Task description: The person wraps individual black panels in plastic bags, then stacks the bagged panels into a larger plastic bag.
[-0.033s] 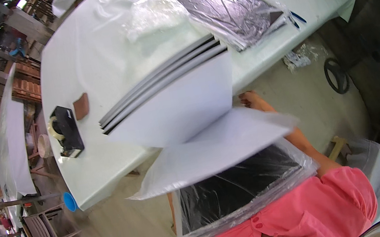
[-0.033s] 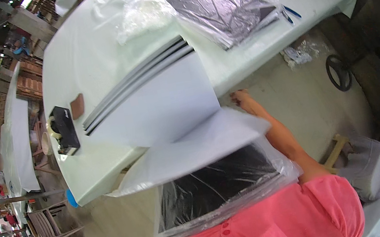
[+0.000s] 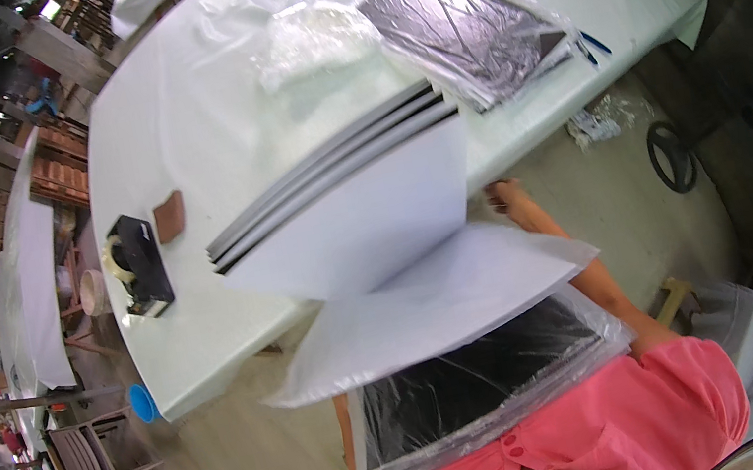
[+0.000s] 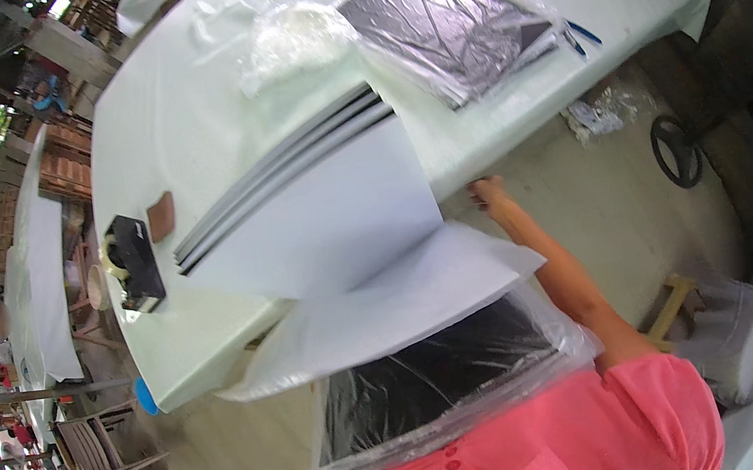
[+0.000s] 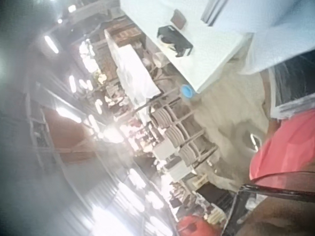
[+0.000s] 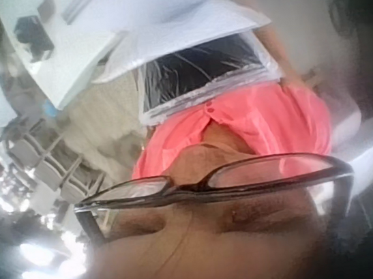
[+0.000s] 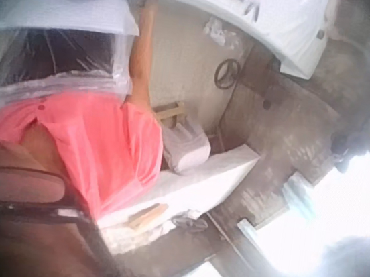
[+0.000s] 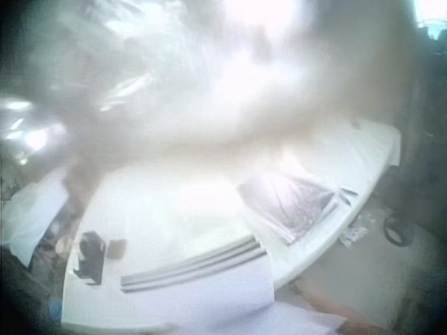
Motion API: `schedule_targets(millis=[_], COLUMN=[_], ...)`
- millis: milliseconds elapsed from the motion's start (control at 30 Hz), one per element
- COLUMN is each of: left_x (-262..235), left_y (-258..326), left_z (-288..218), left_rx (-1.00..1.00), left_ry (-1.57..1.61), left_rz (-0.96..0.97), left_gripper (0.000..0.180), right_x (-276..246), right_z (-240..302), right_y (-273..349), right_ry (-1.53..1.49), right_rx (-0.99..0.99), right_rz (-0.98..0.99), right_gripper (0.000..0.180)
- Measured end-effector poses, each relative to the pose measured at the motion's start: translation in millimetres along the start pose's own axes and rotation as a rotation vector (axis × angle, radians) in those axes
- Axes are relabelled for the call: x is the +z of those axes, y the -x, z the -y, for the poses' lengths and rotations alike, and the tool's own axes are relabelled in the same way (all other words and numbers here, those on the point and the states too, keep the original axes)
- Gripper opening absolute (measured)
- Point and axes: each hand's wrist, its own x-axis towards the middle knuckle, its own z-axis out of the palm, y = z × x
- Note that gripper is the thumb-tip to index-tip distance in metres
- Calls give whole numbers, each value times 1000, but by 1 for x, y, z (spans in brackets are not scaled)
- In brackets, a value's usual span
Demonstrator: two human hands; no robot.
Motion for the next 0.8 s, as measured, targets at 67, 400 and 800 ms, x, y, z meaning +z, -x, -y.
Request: schedule_targets(millis=[67, 400, 800], left_x=[-23, -29, 127], left_y=[19, 101, -25], left_z=[-4, -193, -306], left_rx=[62, 469, 636], left_ry=[-286, -396, -616], left_rz=[-34, 324, 193], left_gripper=[59, 63, 50], right_x=[-2, 13, 248], right_z=[46, 222, 311], right_y=[20, 139, 28], right_ry=[91, 59, 1047], right_rx=[-235, -1125, -1585], right_rz=[-162, -5, 2], right_gripper=[15, 8, 24])
